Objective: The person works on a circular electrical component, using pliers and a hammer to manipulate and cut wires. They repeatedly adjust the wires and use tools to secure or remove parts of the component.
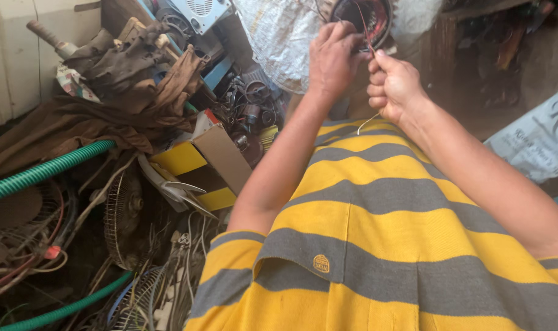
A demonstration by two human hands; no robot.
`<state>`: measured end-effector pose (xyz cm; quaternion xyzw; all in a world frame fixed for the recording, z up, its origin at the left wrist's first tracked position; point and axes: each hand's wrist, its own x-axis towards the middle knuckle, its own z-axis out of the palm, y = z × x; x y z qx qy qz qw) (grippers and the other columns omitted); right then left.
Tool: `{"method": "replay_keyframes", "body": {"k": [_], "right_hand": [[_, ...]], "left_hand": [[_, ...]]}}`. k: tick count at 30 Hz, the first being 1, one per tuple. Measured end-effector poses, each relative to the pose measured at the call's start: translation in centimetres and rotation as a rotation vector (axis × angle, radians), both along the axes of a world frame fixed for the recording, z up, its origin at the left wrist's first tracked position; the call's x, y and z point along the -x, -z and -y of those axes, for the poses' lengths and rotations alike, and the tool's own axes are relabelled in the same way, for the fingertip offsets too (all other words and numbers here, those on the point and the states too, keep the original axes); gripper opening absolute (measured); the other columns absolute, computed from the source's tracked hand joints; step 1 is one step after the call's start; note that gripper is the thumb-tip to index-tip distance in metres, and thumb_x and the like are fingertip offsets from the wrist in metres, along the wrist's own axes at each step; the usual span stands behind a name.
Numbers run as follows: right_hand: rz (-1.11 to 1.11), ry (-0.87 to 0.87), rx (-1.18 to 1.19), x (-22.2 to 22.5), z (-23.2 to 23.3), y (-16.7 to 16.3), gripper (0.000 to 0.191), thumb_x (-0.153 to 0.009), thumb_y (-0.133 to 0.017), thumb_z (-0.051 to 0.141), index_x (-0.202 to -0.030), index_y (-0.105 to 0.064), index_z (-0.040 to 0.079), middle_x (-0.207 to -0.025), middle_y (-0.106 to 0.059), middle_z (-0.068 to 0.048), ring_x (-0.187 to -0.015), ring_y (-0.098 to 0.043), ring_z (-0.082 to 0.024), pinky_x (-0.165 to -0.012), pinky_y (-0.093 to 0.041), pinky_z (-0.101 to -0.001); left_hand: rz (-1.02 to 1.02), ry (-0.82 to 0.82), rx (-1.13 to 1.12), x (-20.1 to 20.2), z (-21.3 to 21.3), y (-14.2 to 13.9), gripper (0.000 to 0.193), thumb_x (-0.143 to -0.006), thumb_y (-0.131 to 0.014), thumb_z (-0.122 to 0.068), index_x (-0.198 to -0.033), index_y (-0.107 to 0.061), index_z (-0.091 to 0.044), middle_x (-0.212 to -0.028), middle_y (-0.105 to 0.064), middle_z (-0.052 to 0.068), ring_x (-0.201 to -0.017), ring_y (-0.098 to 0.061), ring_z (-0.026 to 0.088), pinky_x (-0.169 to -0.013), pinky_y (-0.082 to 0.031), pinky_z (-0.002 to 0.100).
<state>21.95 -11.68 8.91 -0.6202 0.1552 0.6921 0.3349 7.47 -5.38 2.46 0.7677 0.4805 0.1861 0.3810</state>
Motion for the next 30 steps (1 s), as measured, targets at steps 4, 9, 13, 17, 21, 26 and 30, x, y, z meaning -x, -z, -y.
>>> {"method": "replay_keyframes", "body": {"k": [4, 9, 13, 17, 21, 26, 30], "right_hand": [[0.034, 0.025, 0.093, -0.1, -0.6, -0.5, 0.031, -0.107, -0.054, 0.039, -0.085, -0.052, 0.017, -0.058, -0.029, 0.008, -0.044, -0.023, -0.005, -0.040, -0.018, -0.0237], [0.054, -0.029, 0.098, -0.7, 0.2, -0.2, 0.031, -0.107, -0.054, 0.037, -0.084, -0.051, 0.017, -0.059, -0.028, 0.008, -0.046, -0.022, -0.005, -0.042, -0.017, -0.0232], [0.068, -0.165, 0.030, -2.2, 1.3, -1.7, 0.034, -0.112, -0.056, 0.036, -0.087, -0.054, 0.014, -0.062, -0.036, 0.009, -0.048, -0.032, -0.006, -0.043, -0.026, -0.0246], [0.872, -1.118, -0.330, -4.7, 1.5, -4.7, 0.027, -0.113, -0.056, 0.028, -0.114, -0.072, 0.006, -0.079, -0.064, -0.006, -0.072, -0.061, -0.018, -0.066, -0.049, -0.0364], [0.980, -1.250, -0.320, -5.0, -1.0, -4.6, 0.028, -0.102, -0.068, 0.023, -0.124, -0.070, 0.006, -0.092, -0.071, -0.014, -0.081, -0.071, -0.027, -0.074, -0.054, -0.0424], [1.188, -1.386, -0.567, -2.5, -4.2, -3.4, 0.017, -0.101, -0.080, 0.022, -0.109, -0.075, 0.008, -0.096, -0.068, -0.013, -0.082, -0.068, -0.033, -0.073, -0.054, -0.0432], [1.248, -1.552, -0.799, -3.8, -6.8, -2.2, 0.014, -0.098, -0.087, 0.022, -0.101, -0.077, 0.013, -0.085, -0.062, -0.008, -0.075, -0.065, -0.027, -0.067, -0.051, -0.0376]], "left_hand": [[-0.085, -0.020, 0.057, -0.9, 0.0, -0.2, 0.036, -0.070, -0.085, -0.035, -0.101, -0.076, -0.018, -0.114, -0.062, -0.006, -0.120, -0.054, 0.019, -0.093, -0.044, 0.043], [-0.150, -0.058, 0.131, -1.4, -0.5, -0.9, 0.036, -0.069, -0.085, -0.035, -0.101, -0.077, -0.019, -0.114, -0.060, -0.007, -0.120, -0.054, 0.016, -0.090, -0.043, 0.044], [-0.062, -0.051, 0.127, 0.0, -0.1, -1.8, 0.038, -0.078, -0.083, -0.032, -0.111, -0.072, -0.016, -0.123, -0.059, -0.001, -0.126, -0.052, 0.022, -0.099, -0.042, 0.046], [0.155, -0.436, 0.044, 1.0, 2.4, -2.4, 0.054, -0.083, -0.077, -0.026, -0.129, -0.056, -0.006, -0.134, -0.049, 0.017, -0.134, -0.043, 0.035, -0.116, -0.034, 0.050], [0.247, -0.763, 0.158, -0.8, 2.4, 0.4, 0.062, -0.100, -0.064, -0.027, -0.147, -0.036, 0.003, -0.145, -0.043, 0.025, -0.142, -0.038, 0.038, -0.125, -0.026, 0.049], [0.172, -0.873, 0.192, -3.8, 1.0, 3.4, 0.057, -0.110, -0.051, -0.041, -0.151, -0.041, -0.003, -0.149, -0.044, 0.021, -0.142, -0.040, 0.035, -0.125, -0.028, 0.047], [0.073, -0.851, 0.212, -4.2, 0.9, 3.3, 0.047, -0.111, -0.046, -0.047, -0.145, -0.054, -0.015, -0.147, -0.049, 0.015, -0.139, -0.045, 0.031, -0.123, -0.031, 0.043]]}}
